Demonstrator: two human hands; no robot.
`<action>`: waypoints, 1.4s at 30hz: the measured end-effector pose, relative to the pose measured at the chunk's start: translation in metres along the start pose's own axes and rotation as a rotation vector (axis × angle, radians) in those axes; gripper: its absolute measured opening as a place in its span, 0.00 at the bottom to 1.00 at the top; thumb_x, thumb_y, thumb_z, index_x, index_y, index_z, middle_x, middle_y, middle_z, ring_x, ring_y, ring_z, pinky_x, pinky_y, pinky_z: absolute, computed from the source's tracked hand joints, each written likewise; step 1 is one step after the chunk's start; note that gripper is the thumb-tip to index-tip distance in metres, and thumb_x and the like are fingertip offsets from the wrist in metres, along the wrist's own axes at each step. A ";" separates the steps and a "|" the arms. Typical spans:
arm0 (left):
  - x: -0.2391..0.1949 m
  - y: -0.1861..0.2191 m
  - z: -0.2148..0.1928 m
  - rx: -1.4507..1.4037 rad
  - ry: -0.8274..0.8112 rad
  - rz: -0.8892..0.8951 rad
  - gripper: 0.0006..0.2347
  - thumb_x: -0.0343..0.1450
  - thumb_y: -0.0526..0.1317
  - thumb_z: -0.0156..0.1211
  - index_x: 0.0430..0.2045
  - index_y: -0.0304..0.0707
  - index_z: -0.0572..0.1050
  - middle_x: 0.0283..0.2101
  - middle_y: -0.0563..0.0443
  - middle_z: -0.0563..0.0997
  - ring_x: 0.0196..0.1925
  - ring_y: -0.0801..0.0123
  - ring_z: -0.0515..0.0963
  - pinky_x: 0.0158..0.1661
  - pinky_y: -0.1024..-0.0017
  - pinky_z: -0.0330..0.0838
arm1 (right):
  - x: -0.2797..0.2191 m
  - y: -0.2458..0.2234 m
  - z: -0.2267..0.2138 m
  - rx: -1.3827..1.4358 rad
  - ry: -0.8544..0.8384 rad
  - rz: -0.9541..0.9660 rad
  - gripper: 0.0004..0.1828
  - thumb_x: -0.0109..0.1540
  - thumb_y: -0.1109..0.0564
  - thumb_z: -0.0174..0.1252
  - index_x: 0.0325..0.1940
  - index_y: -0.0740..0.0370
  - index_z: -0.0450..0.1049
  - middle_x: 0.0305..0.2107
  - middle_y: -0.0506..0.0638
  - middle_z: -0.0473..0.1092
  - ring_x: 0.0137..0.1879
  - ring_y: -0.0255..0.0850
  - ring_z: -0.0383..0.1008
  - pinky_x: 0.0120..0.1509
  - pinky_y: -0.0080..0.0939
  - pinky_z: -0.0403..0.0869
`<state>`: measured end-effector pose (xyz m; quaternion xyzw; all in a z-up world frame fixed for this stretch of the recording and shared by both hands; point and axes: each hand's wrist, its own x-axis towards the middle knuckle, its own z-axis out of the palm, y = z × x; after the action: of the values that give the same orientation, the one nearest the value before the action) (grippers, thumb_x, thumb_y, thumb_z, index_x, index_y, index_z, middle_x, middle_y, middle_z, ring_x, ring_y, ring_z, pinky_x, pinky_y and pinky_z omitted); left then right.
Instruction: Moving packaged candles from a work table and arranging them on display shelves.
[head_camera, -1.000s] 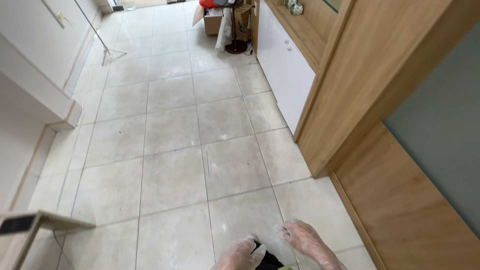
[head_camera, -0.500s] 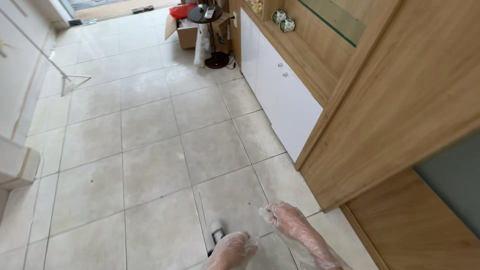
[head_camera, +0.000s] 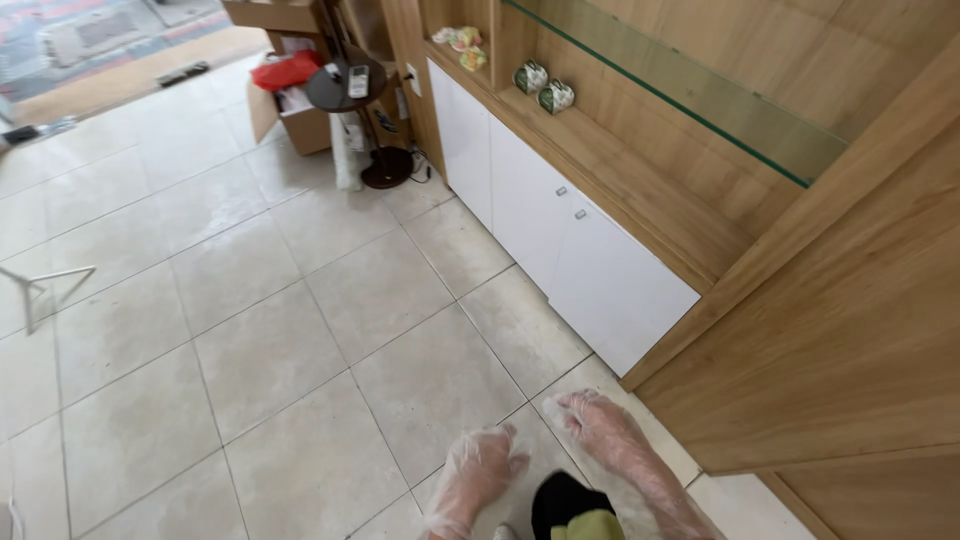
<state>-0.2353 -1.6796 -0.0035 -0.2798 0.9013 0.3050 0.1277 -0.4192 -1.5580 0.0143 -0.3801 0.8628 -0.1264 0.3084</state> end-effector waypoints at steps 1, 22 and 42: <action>0.018 -0.007 -0.009 0.002 -0.021 0.008 0.18 0.72 0.50 0.60 0.49 0.36 0.73 0.39 0.35 0.83 0.46 0.48 0.82 0.47 0.55 0.76 | 0.017 -0.002 -0.003 0.009 -0.005 0.020 0.19 0.66 0.48 0.53 0.62 0.48 0.72 0.58 0.43 0.71 0.60 0.41 0.74 0.68 0.41 0.70; 0.402 -0.024 -0.291 -0.290 0.210 0.330 0.14 0.71 0.42 0.60 0.47 0.33 0.78 0.46 0.37 0.83 0.48 0.48 0.82 0.48 0.58 0.75 | 0.446 -0.044 -0.189 0.041 0.111 -0.005 0.20 0.67 0.49 0.53 0.61 0.55 0.73 0.55 0.49 0.73 0.56 0.41 0.76 0.67 0.41 0.73; 0.718 -0.110 -0.497 -0.069 -0.314 0.539 0.13 0.74 0.41 0.55 0.48 0.34 0.77 0.39 0.39 0.84 0.38 0.57 0.85 0.46 0.66 0.79 | 0.754 -0.089 -0.315 0.560 0.997 0.287 0.13 0.64 0.53 0.61 0.50 0.61 0.77 0.44 0.58 0.77 0.50 0.51 0.77 0.53 0.49 0.74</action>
<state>-0.7833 -2.3676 0.0445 0.0155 0.9015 0.3975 0.1704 -0.9590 -2.1772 -0.0290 -0.0585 0.8802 -0.4699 -0.0318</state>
